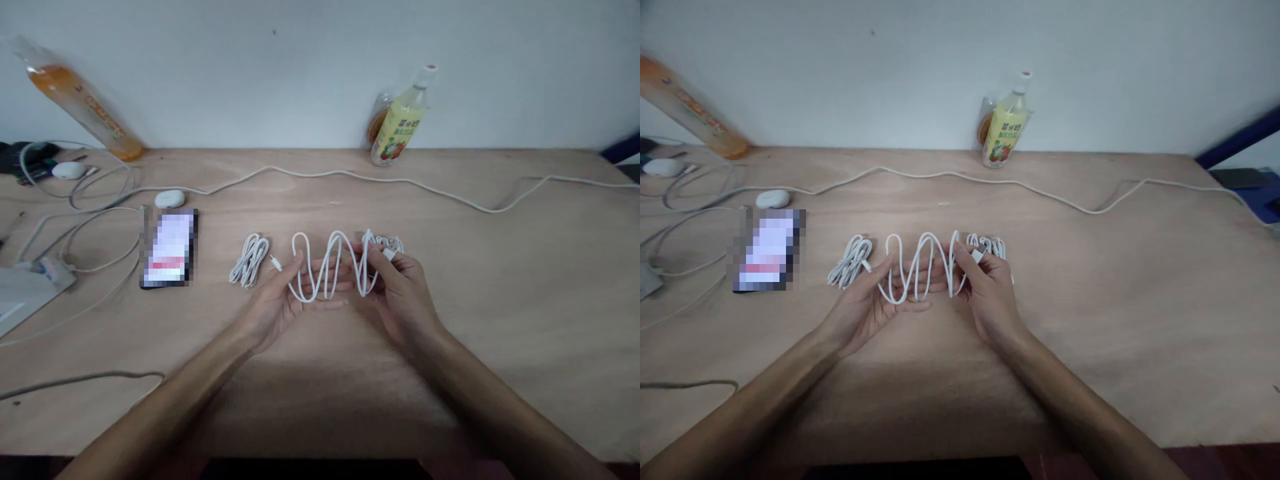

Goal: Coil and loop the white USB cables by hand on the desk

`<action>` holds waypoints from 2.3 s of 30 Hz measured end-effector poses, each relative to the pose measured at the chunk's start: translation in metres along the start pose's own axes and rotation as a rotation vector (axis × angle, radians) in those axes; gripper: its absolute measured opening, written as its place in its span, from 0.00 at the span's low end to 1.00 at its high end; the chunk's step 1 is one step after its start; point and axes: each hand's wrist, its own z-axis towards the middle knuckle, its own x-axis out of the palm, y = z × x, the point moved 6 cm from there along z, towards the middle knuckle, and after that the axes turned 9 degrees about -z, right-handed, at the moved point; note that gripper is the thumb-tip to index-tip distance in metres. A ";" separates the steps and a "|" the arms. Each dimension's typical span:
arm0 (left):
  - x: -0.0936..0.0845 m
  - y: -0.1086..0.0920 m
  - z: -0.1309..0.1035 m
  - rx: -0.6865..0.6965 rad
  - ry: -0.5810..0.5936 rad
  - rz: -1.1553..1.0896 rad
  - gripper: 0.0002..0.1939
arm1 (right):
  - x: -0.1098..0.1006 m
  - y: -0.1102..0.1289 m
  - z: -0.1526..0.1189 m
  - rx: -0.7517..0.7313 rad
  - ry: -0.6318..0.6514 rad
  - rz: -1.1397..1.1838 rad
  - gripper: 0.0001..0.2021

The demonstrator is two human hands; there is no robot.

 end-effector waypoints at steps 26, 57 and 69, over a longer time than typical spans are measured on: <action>0.009 0.000 0.000 0.021 0.164 0.002 0.50 | 0.002 -0.001 0.000 0.003 0.045 0.016 0.20; 0.001 -0.002 -0.002 0.023 0.038 0.048 0.23 | 0.001 0.003 -0.001 -0.071 0.009 -0.045 0.19; 0.005 0.002 -0.003 0.071 0.054 0.135 0.16 | 0.002 0.003 -0.001 -0.073 0.014 -0.054 0.20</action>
